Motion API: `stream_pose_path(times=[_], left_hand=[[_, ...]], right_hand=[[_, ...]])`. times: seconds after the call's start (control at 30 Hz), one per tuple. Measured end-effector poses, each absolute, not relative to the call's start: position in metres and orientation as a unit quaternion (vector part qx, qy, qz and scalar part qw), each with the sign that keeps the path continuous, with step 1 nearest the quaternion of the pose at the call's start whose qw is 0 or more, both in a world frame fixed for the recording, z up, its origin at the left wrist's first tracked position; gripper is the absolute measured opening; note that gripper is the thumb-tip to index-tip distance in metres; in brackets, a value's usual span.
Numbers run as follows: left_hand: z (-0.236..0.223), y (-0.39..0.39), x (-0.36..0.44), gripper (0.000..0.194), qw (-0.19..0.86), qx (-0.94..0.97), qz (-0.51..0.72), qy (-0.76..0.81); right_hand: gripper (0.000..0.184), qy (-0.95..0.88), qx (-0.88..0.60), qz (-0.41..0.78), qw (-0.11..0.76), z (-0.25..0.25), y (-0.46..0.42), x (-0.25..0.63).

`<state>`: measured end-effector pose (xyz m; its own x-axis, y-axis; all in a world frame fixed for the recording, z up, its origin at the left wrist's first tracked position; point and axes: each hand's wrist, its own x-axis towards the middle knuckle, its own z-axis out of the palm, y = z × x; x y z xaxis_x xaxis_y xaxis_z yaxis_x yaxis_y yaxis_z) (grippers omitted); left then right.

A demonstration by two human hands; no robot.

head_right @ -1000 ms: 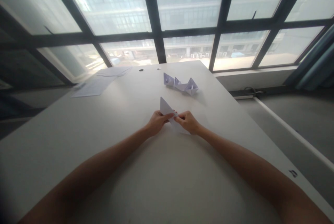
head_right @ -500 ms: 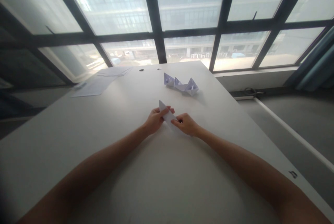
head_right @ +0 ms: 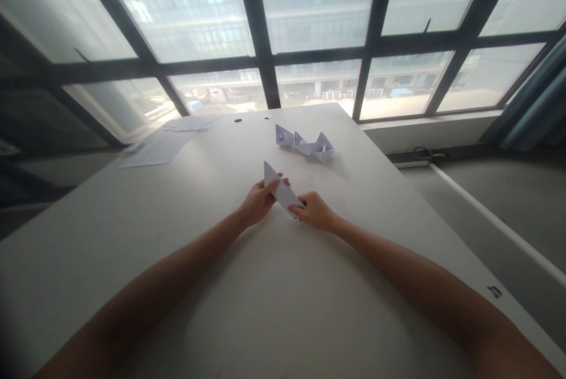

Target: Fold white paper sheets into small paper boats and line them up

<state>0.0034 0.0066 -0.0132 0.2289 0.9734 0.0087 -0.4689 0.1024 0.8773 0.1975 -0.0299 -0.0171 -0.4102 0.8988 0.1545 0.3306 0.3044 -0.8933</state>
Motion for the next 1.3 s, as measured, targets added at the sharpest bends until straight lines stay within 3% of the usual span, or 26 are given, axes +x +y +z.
stream_pose_path(times=[0.13, 0.37, 0.57, 0.97, 1.3], left_hand=[[-0.018, -0.005, 0.012, 0.041, 0.690, 0.468, 0.448, 0.323], [-0.016, 0.003, 0.012, 0.032, 0.658, 0.369, 0.562, 0.341], [-0.009, 0.016, 0.004, 0.019, 0.642, 0.237, 0.654, 0.323], [-0.015, -0.023, 0.033, 0.032, 0.702, 0.474, 0.470, 0.247], [-0.014, -0.002, 0.019, 0.032, 0.672, 0.368, 0.579, 0.279]], right_hand=[[0.030, -0.701, -0.415, 0.434, 0.384, -0.019, -0.028, 0.197], [0.026, -0.684, -0.452, 0.460, 0.342, -0.012, -0.026, 0.201], [0.030, -0.650, -0.440, 0.490, 0.380, -0.008, -0.025, 0.200], [0.033, -0.599, -0.401, 0.512, 0.466, -0.013, -0.031, 0.192], [0.022, -0.572, -0.408, 0.526, 0.479, -0.008, -0.030, 0.195]])
